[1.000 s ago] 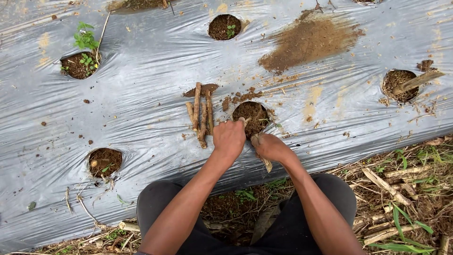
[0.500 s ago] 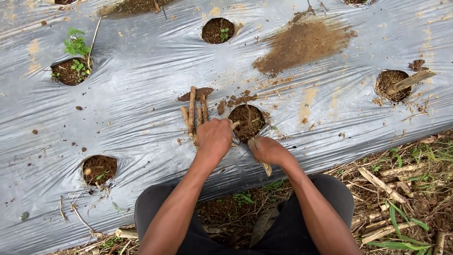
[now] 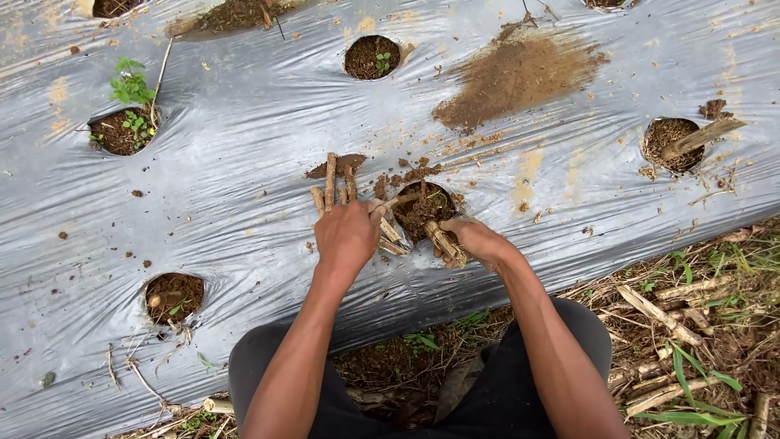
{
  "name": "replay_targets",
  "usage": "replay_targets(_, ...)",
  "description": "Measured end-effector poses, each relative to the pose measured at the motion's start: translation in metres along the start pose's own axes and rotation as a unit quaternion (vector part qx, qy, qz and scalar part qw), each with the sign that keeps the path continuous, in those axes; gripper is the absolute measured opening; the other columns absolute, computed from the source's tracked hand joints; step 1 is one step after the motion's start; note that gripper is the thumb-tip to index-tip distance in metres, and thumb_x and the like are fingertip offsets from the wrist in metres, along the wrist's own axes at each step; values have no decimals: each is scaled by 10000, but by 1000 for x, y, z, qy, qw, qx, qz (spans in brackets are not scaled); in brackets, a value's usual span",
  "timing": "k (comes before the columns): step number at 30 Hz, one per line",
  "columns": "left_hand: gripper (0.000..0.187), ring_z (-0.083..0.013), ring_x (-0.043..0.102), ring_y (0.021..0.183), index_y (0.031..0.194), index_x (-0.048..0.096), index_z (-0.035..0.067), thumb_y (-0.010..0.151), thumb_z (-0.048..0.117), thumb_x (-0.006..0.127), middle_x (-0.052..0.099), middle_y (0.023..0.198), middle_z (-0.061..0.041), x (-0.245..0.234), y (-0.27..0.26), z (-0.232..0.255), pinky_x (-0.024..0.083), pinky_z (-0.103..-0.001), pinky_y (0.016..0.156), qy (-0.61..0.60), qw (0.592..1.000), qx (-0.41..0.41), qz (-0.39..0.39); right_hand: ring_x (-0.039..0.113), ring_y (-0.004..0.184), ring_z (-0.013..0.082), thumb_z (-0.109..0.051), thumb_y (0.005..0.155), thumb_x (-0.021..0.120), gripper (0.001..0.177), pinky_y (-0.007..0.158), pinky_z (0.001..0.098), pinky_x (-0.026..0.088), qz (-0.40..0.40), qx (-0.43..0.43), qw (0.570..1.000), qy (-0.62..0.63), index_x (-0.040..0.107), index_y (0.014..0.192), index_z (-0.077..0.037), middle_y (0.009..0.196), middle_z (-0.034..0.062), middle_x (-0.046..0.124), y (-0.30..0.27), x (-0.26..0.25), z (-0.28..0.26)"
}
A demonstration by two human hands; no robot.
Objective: The person sits on a plastic sheet covering the ground and plants small wooden cuttings into pre-cut holes. They use their hands to clear soil and weeds from the holes, insert the cuttings, and pack the soil around them.
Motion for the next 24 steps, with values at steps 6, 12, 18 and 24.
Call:
replay_targets(6,398,-546,717,872,1040,774,-3,983,334,570,733,822,-275,-26,-23,-17,581,-584,736,-24,999,-38,-27,764,707,209,-51,1053,359,404,437,170,565,-73,-72,960,260,410,1380,181,1275,496,541,-130,3,-110)
replay_targets(12,433,-555,715,916,1176,745,5,1003,339,530,743,875,-295,-59,-62,-8,571,-622,784,19,998,-65,-11,711,1051,437,40,871,737,493,802,426,607,82,-70,993,48,603,1344,79,1403,365,557,-98,2,-93)
replay_targets(18,351,-557,725,819,1096,761,13,983,260,539,738,813,-294,-41,-77,1,583,-609,740,54,998,-27,15,514,1386,416,-312,950,765,339,1161,505,452,314,-83,941,-96,726,969,24,1526,265,466,-67,-4,-75)
replay_targets(24,325,-517,741,788,1018,776,66,975,235,502,739,783,-238,-23,-65,15,587,-580,708,71,997,26,28,451,315,175,-179,924,805,379,557,292,569,377,-121,918,-20,625,632,-16,449,43,494,-86,0,-63)
Point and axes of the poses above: each hand's wrist, its own y-axis towards the middle knuckle, its own x-axis out of the palm, z = x × y, the point moved 5 cm from there along y, towards the middle knuckle
